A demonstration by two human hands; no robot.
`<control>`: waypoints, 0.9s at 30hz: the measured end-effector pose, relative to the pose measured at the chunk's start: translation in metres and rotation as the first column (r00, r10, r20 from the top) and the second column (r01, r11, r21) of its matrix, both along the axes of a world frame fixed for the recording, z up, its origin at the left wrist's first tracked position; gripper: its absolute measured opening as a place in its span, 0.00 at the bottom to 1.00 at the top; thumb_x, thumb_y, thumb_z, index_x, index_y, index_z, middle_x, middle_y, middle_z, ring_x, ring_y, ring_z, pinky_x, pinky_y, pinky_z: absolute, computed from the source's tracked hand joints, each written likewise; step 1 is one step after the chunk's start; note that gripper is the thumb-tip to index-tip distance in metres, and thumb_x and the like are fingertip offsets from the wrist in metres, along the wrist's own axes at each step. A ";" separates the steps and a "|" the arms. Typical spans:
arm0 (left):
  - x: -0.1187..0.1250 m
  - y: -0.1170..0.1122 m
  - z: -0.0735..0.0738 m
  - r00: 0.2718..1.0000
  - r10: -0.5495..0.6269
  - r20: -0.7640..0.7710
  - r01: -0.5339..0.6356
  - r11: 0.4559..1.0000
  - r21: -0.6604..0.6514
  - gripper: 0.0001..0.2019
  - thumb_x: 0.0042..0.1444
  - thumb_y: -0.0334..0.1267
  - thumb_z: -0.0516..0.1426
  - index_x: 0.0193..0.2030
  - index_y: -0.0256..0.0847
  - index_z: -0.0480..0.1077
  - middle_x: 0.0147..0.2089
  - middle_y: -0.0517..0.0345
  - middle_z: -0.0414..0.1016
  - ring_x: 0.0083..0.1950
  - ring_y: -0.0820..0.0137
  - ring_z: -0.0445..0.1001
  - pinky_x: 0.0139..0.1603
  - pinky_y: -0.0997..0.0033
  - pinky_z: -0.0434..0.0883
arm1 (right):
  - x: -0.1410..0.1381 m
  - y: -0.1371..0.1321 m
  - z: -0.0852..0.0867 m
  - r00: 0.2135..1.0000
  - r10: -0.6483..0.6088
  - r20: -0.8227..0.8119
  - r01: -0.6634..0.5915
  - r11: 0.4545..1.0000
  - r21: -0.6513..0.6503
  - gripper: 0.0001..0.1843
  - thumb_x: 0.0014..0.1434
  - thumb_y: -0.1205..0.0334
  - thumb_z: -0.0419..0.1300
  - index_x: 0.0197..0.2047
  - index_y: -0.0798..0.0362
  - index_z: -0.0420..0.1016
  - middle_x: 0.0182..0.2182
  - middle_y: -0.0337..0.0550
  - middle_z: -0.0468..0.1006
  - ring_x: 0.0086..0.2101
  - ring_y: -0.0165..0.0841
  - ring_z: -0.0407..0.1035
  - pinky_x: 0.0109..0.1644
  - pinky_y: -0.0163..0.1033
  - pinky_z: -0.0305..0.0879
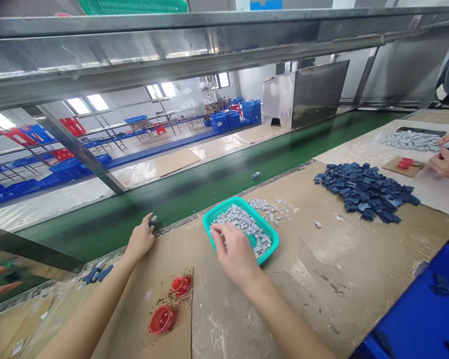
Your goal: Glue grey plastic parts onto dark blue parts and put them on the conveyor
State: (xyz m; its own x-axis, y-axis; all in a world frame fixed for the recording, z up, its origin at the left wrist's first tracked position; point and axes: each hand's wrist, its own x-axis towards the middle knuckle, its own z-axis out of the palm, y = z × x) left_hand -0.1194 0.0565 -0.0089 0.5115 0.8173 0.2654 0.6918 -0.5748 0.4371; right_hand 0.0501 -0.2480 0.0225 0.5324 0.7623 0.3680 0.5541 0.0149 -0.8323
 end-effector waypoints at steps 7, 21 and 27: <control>0.001 -0.007 -0.016 0.994 0.095 0.046 -0.103 0.970 0.220 0.27 0.54 0.27 0.48 0.62 0.30 0.56 0.50 0.36 0.70 0.55 0.51 0.62 0.56 0.52 0.58 | -0.058 0.006 -0.020 0.753 0.311 -0.579 -0.276 0.949 0.151 0.12 0.59 0.53 0.61 0.42 0.52 0.76 0.32 0.42 0.80 0.32 0.36 0.74 0.33 0.36 0.68; 0.000 -0.023 -0.026 0.994 0.037 0.102 -0.069 0.939 0.337 0.18 0.57 0.28 0.47 0.54 0.33 0.65 0.44 0.44 0.71 0.55 0.54 0.61 0.54 0.58 0.57 | -0.071 0.022 -0.047 0.758 0.224 -0.612 -0.282 0.959 0.002 0.12 0.54 0.54 0.65 0.33 0.57 0.77 0.28 0.45 0.80 0.30 0.36 0.73 0.34 0.37 0.67; -0.001 -0.020 -0.030 0.992 0.008 0.123 -0.051 0.933 0.355 0.18 0.57 0.27 0.47 0.53 0.34 0.65 0.42 0.46 0.73 0.53 0.55 0.61 0.52 0.58 0.59 | -0.073 0.024 -0.048 0.766 0.201 -0.611 -0.275 0.961 -0.030 0.12 0.54 0.55 0.66 0.32 0.57 0.76 0.28 0.46 0.80 0.29 0.36 0.73 0.34 0.37 0.68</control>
